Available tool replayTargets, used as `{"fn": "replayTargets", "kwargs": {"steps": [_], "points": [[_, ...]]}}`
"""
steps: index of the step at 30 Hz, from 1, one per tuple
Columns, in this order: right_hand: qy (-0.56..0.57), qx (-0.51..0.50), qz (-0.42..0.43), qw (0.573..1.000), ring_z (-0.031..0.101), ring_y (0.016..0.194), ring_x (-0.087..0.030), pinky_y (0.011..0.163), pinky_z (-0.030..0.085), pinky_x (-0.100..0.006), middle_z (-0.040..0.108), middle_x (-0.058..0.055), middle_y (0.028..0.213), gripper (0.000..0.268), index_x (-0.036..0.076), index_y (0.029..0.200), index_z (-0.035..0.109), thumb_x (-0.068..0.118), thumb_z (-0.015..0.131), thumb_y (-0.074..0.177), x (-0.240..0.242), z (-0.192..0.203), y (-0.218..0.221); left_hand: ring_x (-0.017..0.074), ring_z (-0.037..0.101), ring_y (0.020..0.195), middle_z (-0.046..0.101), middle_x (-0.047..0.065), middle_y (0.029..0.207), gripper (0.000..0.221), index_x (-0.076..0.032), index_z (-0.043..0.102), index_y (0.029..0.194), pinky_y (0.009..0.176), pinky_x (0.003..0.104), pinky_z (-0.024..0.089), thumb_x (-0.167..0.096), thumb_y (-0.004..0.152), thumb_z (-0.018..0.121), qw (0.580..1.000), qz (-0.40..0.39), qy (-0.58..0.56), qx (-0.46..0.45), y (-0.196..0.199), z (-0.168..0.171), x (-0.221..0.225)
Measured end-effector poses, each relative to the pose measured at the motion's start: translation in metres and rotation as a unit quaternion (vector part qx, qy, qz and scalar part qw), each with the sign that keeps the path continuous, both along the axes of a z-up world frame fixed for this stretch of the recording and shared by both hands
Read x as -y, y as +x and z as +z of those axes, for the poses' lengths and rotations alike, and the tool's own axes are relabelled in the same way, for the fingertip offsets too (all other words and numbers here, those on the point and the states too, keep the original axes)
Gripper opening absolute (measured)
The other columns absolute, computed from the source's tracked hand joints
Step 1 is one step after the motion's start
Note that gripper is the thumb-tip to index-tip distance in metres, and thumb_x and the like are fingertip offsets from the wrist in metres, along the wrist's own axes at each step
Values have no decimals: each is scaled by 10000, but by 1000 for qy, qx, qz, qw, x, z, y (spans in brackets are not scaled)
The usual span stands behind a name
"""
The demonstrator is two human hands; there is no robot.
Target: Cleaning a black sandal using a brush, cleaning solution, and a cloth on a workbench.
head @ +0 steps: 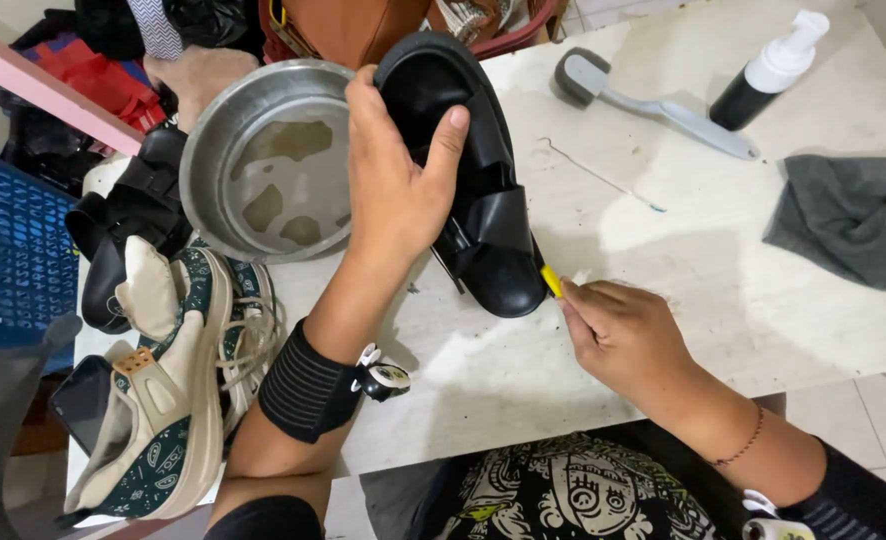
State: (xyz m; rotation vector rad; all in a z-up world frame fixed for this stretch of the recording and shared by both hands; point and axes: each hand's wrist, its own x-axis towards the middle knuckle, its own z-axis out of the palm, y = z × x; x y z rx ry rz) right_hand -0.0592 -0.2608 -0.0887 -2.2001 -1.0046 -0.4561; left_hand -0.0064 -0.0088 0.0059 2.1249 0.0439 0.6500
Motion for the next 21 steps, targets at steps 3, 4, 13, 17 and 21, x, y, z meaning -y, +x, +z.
{"fn": "replayTargets", "kwargs": {"steps": [3,4,13,17,21], "points": [[-64,-15,21,998,634,606,-195,539,566,-349,695,-55,724,210,-29,1124,737,2,680,924,16,-10,-1,293,575,1194,563,135,1270,594,-50,359,1330,1005,410,483,-462,977,600,1000,7,-1,-10,0,0,-1],[-127,-89,44,987,687,727,-230,612,585,-378,751,-43,802,189,35,1069,770,81,676,911,23,-13,-1,300,577,1206,564,138,1284,615,-46,353,1350,1015,417,479,-468,976,598,1000,10,-7,-12,0,0,-1],[47,-192,-48,979,723,736,-131,678,590,-238,799,-81,977,222,51,1124,778,66,752,903,9,47,13,322,579,1240,565,157,1333,672,-30,341,1380,1035,430,473,-479,961,612,1000,11,-3,-14,-6,3,4],[10,-128,-17,992,706,685,-155,672,607,-292,802,-37,920,248,74,1177,767,31,682,948,-10,34,7,336,571,1255,550,178,1341,711,11,332,1400,1036,439,477,-484,965,599,1000,17,-1,-17,-6,3,1],[-26,-119,-3,993,589,554,-168,555,537,-306,722,-29,699,238,32,1175,766,48,668,958,9,20,-2,339,585,1247,568,182,1331,711,10,346,1398,1029,442,490,-488,958,601,999,25,-6,-24,-5,0,-2]]}}
